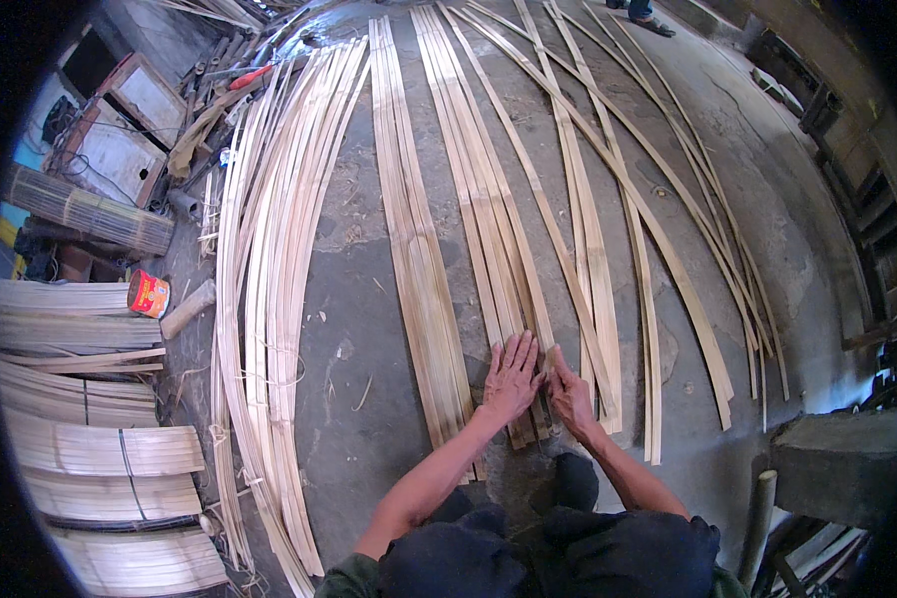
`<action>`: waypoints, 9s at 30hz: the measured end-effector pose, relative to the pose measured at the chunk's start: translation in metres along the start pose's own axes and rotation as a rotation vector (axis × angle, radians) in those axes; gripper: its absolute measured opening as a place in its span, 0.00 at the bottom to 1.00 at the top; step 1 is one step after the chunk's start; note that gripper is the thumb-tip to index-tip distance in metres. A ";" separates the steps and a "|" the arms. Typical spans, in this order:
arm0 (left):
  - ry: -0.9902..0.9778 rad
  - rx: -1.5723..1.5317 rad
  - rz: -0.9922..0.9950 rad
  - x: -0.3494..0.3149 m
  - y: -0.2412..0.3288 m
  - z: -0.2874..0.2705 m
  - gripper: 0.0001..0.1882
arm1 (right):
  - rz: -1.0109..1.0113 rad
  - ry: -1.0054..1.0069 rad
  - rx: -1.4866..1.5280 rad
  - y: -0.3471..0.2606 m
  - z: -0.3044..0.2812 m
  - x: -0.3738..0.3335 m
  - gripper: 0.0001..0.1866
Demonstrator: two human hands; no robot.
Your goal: The person sits on the floor and repeatedly picks up, aligns, and stacks thin wooden strips by hand. The person handles the strips one at a time, organizing them into a neat pile on the floor.
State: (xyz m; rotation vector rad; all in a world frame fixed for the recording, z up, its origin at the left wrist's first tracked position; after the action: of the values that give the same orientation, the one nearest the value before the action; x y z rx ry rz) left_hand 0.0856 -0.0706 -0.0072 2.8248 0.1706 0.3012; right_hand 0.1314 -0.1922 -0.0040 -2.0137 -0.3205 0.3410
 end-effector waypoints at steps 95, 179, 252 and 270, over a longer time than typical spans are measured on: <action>0.111 -0.051 -0.012 -0.008 0.009 -0.007 0.35 | -0.137 0.094 -0.216 0.005 -0.011 0.019 0.23; 0.376 -0.590 -0.584 -0.061 -0.086 -0.068 0.22 | -0.164 0.099 -0.346 0.000 -0.017 0.019 0.23; 0.293 -0.764 -0.633 -0.001 -0.112 -0.021 0.26 | -0.184 -0.180 -0.073 -0.046 0.095 -0.033 0.31; 0.168 -0.432 -0.595 0.010 -0.120 -0.027 0.31 | -0.188 -0.327 -0.141 -0.053 0.114 -0.019 0.35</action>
State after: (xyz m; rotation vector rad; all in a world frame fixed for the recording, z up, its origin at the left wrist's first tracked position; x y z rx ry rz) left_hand 0.0786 0.0526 -0.0164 2.1961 0.8476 0.3788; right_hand 0.0672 -0.0822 -0.0044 -2.0430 -0.7509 0.5422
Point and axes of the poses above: each hand's wrist, its own x-axis towards the middle knuckle, its own z-axis out of the palm, y = z × x, the point moved 7 cm from there along x, towards the middle knuckle, and after that the axes turned 8 degrees about y, right-handed, at the moved point
